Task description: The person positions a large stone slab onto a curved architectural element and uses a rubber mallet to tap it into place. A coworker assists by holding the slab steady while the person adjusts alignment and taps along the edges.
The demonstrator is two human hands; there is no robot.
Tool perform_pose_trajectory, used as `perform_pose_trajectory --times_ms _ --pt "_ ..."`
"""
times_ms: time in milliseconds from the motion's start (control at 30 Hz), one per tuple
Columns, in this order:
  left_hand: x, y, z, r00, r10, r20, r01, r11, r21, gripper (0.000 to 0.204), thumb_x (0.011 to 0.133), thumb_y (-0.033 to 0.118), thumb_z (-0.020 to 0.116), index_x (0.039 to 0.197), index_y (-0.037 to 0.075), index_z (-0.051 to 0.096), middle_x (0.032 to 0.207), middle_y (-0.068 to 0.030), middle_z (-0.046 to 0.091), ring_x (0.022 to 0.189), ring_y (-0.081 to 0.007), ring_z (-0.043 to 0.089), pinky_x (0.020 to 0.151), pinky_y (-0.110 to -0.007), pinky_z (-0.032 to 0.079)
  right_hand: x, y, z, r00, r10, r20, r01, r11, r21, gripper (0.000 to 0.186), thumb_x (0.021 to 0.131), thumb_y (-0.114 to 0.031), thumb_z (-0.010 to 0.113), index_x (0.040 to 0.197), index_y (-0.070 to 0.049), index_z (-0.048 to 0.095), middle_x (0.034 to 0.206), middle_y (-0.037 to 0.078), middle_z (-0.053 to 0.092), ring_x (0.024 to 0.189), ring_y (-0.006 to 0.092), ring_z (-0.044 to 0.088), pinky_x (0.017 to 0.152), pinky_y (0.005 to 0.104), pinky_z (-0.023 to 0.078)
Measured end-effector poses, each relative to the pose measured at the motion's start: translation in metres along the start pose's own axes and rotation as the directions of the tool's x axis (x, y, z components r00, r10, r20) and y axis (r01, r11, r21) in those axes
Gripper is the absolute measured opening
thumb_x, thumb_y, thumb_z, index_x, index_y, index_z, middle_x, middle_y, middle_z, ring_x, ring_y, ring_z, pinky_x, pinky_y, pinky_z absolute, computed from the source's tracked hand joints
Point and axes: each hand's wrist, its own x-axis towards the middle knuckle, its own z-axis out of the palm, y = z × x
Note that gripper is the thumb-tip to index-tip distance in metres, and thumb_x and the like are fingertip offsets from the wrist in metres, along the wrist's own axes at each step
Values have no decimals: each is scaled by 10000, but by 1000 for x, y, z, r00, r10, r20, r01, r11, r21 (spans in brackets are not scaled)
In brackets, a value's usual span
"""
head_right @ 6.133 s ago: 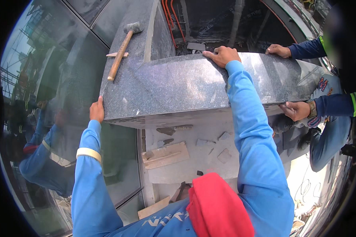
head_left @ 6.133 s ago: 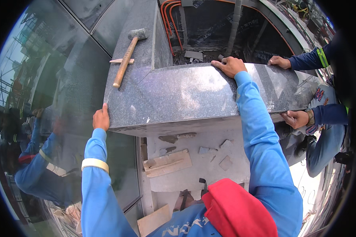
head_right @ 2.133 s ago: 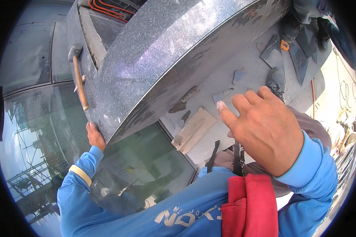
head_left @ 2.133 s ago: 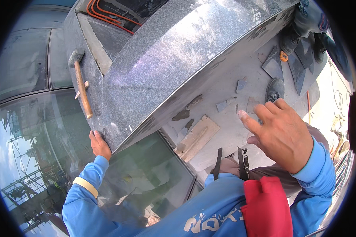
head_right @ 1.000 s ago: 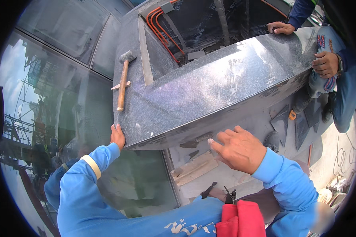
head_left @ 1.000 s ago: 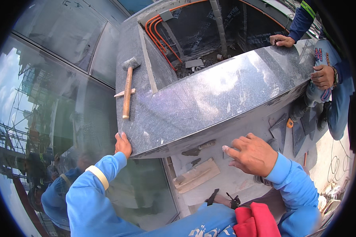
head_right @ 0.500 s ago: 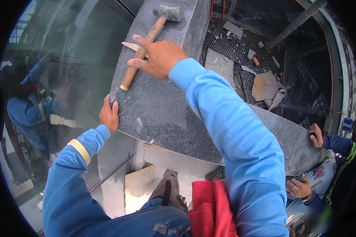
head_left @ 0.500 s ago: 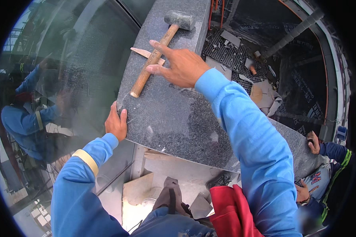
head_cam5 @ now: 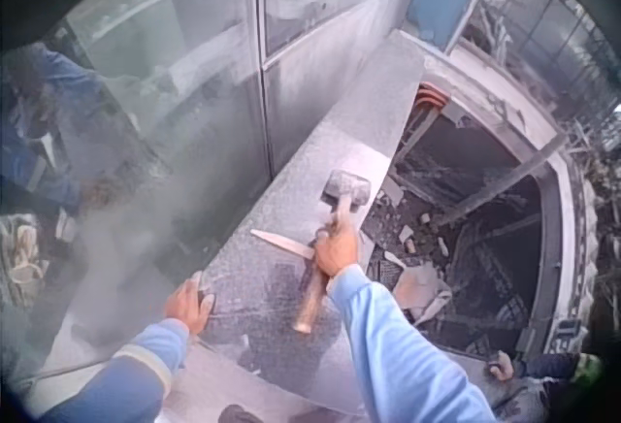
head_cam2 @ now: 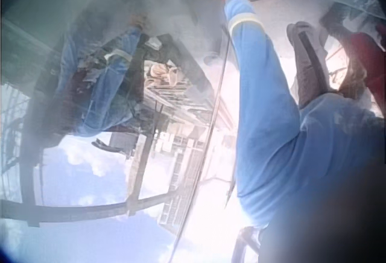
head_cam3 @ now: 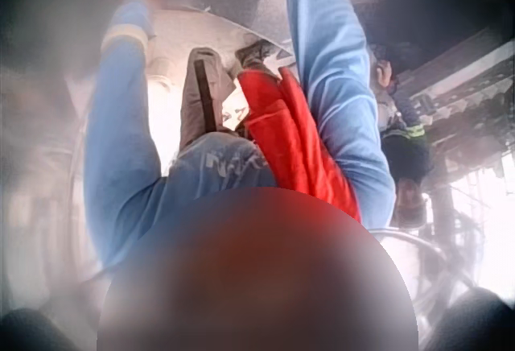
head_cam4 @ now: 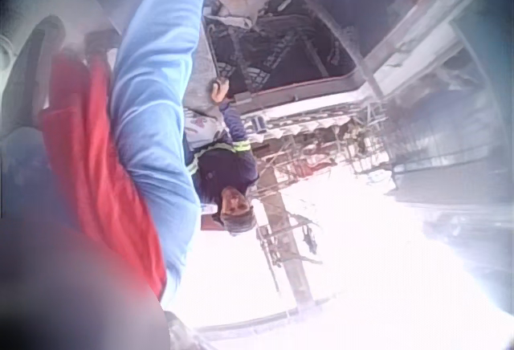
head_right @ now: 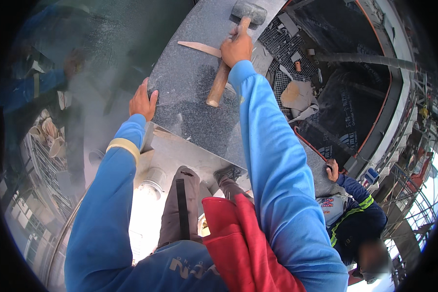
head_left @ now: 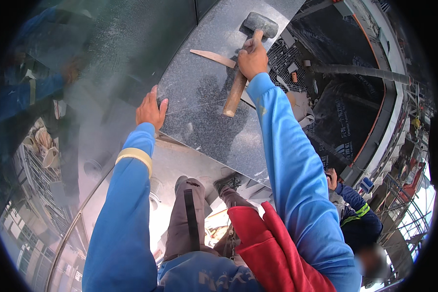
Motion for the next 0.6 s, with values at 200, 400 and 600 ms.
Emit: perform_pose_trajectory --times_ms 200,400,600 --pt "2 -6 3 1000 -10 -17 9 999 -46 554 1044 382 528 1511 100 437 1375 -203 613 1242 -407 598 1002 -507 504 -101 1 -94 953 97 289 -220 875 431 640 896 -86 631 1457 71 367 928 128 654 716 150 647 640 317 544" --pt "6 25 -5 967 -251 44 243 960 137 468 1076 415 455 1427 108 495 1292 -172 629 1177 -374 612 981 -535 470 -150 4 -61 774 294 560 -495 833 247 267 1025 -236 556 1099 20 569 818 52 597 624 127 584 552 287 494" --pt "26 75 14 769 -622 -147 637 764 100 558 1070 506 392 1314 47 594 1266 -155 630 1191 -336 562 1014 -525 390 -174 29 -18 819 369 440 -539 758 368 459 1095 -465 485 1010 -19 556 754 27 543 618 117 546 544 291 484"
